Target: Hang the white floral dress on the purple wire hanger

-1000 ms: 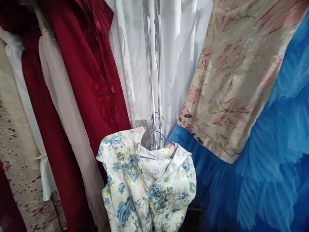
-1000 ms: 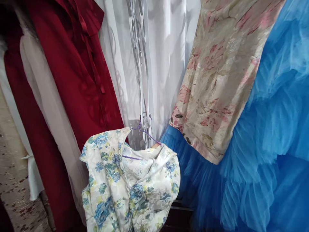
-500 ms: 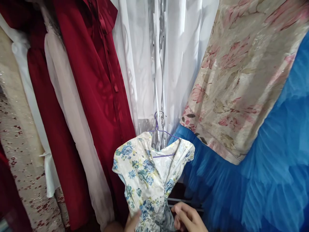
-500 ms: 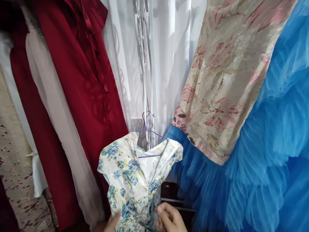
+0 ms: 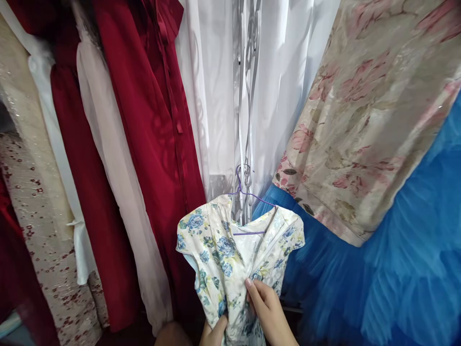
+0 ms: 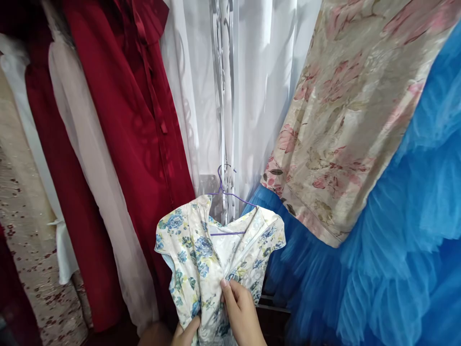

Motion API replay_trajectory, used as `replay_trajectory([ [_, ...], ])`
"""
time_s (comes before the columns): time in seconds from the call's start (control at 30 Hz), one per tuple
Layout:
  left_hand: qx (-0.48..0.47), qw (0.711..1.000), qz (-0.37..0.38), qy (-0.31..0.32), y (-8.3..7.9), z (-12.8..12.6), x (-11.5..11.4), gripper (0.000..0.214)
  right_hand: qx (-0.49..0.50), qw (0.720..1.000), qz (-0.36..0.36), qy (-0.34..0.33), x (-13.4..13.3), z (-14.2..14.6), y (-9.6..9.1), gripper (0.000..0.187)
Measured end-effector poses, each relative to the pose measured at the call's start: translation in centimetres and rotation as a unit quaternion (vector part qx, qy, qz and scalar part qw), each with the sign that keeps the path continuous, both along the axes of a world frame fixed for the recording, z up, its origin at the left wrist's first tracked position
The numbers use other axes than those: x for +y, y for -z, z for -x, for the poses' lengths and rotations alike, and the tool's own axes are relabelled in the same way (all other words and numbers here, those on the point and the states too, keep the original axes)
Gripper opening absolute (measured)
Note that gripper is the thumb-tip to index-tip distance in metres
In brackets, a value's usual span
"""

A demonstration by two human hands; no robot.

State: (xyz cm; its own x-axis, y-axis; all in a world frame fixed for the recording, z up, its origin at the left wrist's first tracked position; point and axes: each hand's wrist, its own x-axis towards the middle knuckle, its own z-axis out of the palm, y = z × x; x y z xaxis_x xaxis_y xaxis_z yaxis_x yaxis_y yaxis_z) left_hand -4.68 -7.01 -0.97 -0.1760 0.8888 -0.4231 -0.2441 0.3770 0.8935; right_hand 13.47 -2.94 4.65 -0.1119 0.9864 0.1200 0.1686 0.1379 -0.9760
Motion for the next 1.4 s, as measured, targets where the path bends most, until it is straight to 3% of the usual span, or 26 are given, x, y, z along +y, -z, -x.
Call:
replay_trajectory([
  [0.2, -0.043, 0.997, -0.04, -0.057, 0.7, -2.2, 0.1, 0.044, 0.096, 0.995, 0.001, 0.036, -1.3, 0.0, -0.8, 0.056],
  [0.27, -0.017, 0.989, -0.099, -0.113, 0.8, -2.6, 0.1, 0.051, 0.117, 0.993, 0.009, 0.032, -2.0, -0.1, -0.4, 0.056],
  [0.3, 0.026, 0.976, -0.144, -0.162, 0.7, -2.8, 0.0, 0.054, 0.123, 0.992, 0.016, 0.029, -2.4, -0.2, -0.3, 0.056],
  [0.37, 0.15, 0.924, -0.246, -0.253, 0.3, -3.1, -0.3, 0.058, 0.128, 0.991, 0.031, 0.019, -3.1, -0.1, -0.1, 0.056],
  [0.4, 0.208, 0.897, -0.291, -0.261, -0.1, -3.4, -0.5, 0.056, 0.13, 0.991, 0.036, 0.012, -3.4, 0.1, -0.1, 0.056],
  [0.47, 0.271, 0.879, -0.345, -0.187, -1.2, -4.5, -0.9, 0.046, 0.134, 0.99, 0.042, -0.006, -3.9, 0.5, -0.5, 0.056],
  [0.57, 0.244, 0.904, -0.349, -0.042, -3.3, -6.5, -0.9, 0.031, 0.14, 0.988, 0.054, -0.039, -4.2, 1.3, -1.2, 0.054],
  [0.67, 0.225, 0.913, -0.34, -0.003, -4.8, -7.6, -0.1, 0.006, 0.149, 0.984, 0.075, -0.064, -4.0, 1.4, -2.0, 0.053],
  [0.77, 0.251, 0.893, -0.372, 0.035, -5.4, -7.2, 0.6, 0.014, 0.158, 0.981, 0.094, -0.065, -2.7, 0.5, -3.8, 0.05],
  [0.87, 0.278, 0.881, -0.378, 0.064, -5.6, -6.4, 0.7, 0.015, 0.18, 0.98, 0.079, -0.043, 0.0, -0.6, -7.3, 0.044],
  [1.03, 0.309, 0.876, -0.36, 0.085, -5.6, -6.3, 0.5, 0.016, 0.201, 0.978, -0.001, -0.048, 5.6, -0.5, -14.5, 0.037],
  [1.13, 0.319, 0.871, -0.358, 0.104, -5.6, -6.7, 0.3, 0.014, 0.206, 0.978, -0.023, -0.026, 7.6, 0.1, -17.3, 0.029],
  [1.27, 0.334, 0.858, -0.35, 0.171, -5.2, -6.8, -0.2, 0.012, 0.21, 0.976, -0.049, 0.028, 8.0, 0.1, -18.2, 0.031],
  [1.4, 0.32, 0.85, -0.344, 0.239, -5.8, -5.3, 0.8, 0.006, 0.183, 0.981, -0.071, 0.011, 7.4, -0.5, -17.6, 0.034],
])
